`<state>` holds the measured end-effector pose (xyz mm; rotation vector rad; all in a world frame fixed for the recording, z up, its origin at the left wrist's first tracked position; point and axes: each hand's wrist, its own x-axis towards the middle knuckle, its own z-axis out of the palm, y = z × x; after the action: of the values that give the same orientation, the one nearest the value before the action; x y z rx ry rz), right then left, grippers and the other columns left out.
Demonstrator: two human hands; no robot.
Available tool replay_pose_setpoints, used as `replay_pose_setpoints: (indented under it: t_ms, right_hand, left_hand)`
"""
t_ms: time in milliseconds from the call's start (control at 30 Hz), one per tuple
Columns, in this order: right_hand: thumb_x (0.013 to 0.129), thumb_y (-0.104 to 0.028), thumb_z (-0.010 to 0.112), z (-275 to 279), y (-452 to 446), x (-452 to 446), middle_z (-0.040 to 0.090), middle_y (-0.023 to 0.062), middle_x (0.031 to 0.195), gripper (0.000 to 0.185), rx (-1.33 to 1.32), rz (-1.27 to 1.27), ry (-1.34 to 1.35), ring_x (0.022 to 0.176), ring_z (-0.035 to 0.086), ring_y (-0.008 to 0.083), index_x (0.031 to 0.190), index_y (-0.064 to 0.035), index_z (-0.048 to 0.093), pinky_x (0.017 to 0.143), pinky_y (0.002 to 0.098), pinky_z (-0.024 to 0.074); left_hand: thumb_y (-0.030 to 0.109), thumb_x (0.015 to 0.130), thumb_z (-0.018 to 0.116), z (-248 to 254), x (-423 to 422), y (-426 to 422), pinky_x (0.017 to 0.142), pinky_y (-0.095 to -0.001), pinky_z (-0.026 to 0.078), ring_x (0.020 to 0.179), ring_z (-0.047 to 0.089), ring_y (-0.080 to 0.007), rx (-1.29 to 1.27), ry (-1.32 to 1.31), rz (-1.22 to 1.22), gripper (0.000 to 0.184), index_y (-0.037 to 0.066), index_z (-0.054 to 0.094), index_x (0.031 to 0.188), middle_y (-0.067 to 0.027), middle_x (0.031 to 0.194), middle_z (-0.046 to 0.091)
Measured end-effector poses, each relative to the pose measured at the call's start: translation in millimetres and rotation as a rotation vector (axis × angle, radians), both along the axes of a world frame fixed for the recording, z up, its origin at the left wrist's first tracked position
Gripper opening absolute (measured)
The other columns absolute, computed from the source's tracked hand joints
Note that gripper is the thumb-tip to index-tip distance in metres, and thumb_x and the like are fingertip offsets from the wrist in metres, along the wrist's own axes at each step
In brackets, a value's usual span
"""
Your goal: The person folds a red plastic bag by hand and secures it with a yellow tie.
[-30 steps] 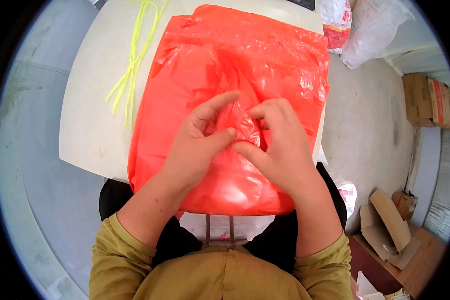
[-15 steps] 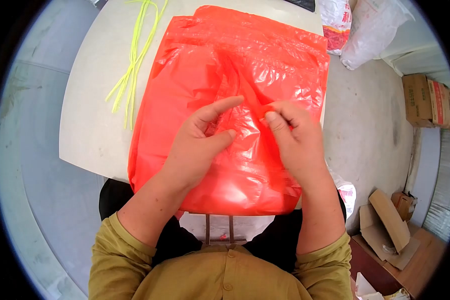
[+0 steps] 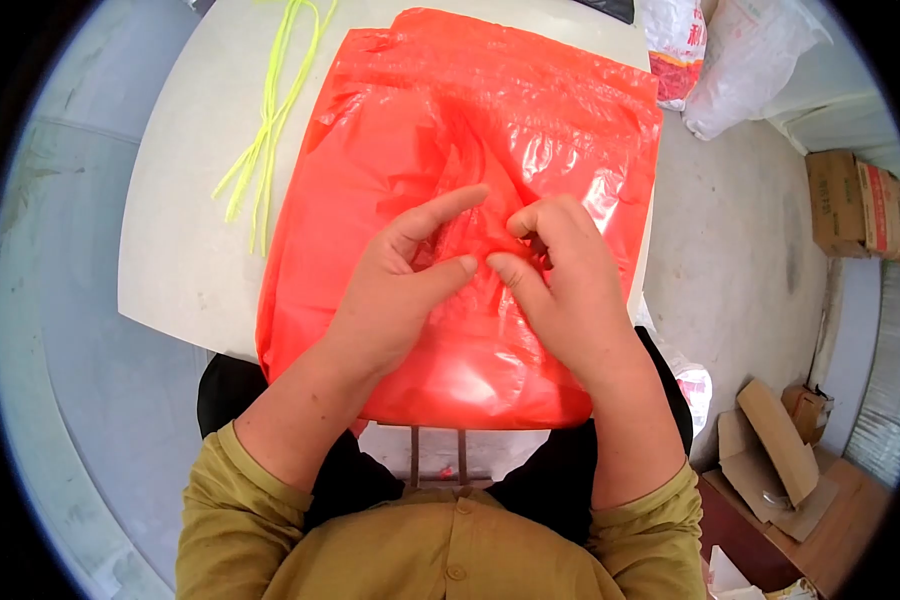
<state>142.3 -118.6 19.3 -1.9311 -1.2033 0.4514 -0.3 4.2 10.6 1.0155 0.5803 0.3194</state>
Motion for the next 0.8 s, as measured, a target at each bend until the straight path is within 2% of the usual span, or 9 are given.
replay_pose_setpoints:
  t_ms: [67, 167, 367, 467, 567, 800]
  right_hand:
    - [0.088, -0.009, 0.075, -0.5, -0.7, 4.4, 0.063, 0.0168, 0.098, 0.02, 0.007, -0.028, 0.028, 0.092, 0.063, 0.037, 0.103, -0.0009, 0.063, 0.08, 0.0435, 0.0515]
    - [0.093, -0.01, 0.07, -0.3, -0.6, 6.5, 0.063, 0.0173, 0.092, 0.013, 0.039, -0.026, 0.058, 0.089, 0.063, 0.0368, 0.098, 0.0003, 0.064, 0.079, 0.0433, 0.0511]
    - [0.098, -0.011, 0.065, -1.0, -4.5, 10.5, 0.062, 0.0169, 0.088, 0.013, 0.071, -0.049, 0.243, 0.084, 0.061, 0.0323, 0.098, 0.0023, 0.066, 0.077, 0.0383, 0.0491]
    - [0.098, -0.013, 0.065, -1.6, -5.0, 11.7, 0.062, 0.015, 0.085, 0.015, 0.079, -0.071, 0.326, 0.081, 0.06, 0.0265, 0.098, 0.0027, 0.067, 0.075, 0.0355, 0.0484]
    - [0.098, -0.015, 0.067, -2.0, -5.7, 10.6, 0.063, 0.0133, 0.084, 0.018, 0.08, -0.103, 0.341, 0.078, 0.06, 0.0206, 0.097, 0.0028, 0.067, 0.072, 0.0343, 0.0484]
    - [0.098, -0.017, 0.067, -2.4, -5.4, 12.1, 0.063, 0.0102, 0.08, 0.019, 0.049, -0.117, 0.393, 0.076, 0.059, 0.0156, 0.097, 0.0027, 0.068, 0.07, 0.0325, 0.0477]
  left_hand:
    - [-0.011, 0.09, 0.065, -0.6, 0.5, 0.0, 0.11, -0.0304, 0.047, 0.141, 0.047, -0.0141, 0.042, -0.015, -0.008, 0.063, 0.004, 0.053, 0.15, -0.0069, 0.153, 0.054]
    - [-0.009, 0.091, 0.062, -3.8, 0.3, -1.4, 0.11, -0.028, 0.045, 0.136, 0.052, -0.0115, 0.057, -0.023, 0.003, 0.061, 0.002, 0.052, 0.15, -0.0066, 0.149, 0.056]
    - [-0.009, 0.091, 0.06, -2.8, 1.4, -1.6, 0.11, -0.0279, 0.045, 0.136, 0.051, -0.0117, 0.019, -0.01, 0.013, 0.06, 0.002, 0.053, 0.149, -0.0064, 0.149, 0.056]
    - [-0.014, 0.09, 0.063, -4.2, 2.0, -1.2, 0.106, -0.0289, 0.05, 0.133, 0.054, -0.0136, 0.019, 0.001, 0.026, 0.062, 0.005, 0.055, 0.148, -0.0054, 0.149, 0.056]
    - [-0.015, 0.089, 0.062, -2.9, 2.5, -2.8, 0.104, -0.0286, 0.051, 0.13, 0.055, -0.0132, 0.094, 0.021, 0.035, 0.06, 0.005, 0.057, 0.146, -0.005, 0.146, 0.057]
    - [-0.014, 0.09, 0.061, -1.9, 0.4, -0.4, 0.099, -0.0267, 0.051, 0.122, 0.058, -0.0113, 0.124, 0.071, -0.045, 0.052, 0.005, 0.063, 0.138, -0.0038, 0.138, 0.061]
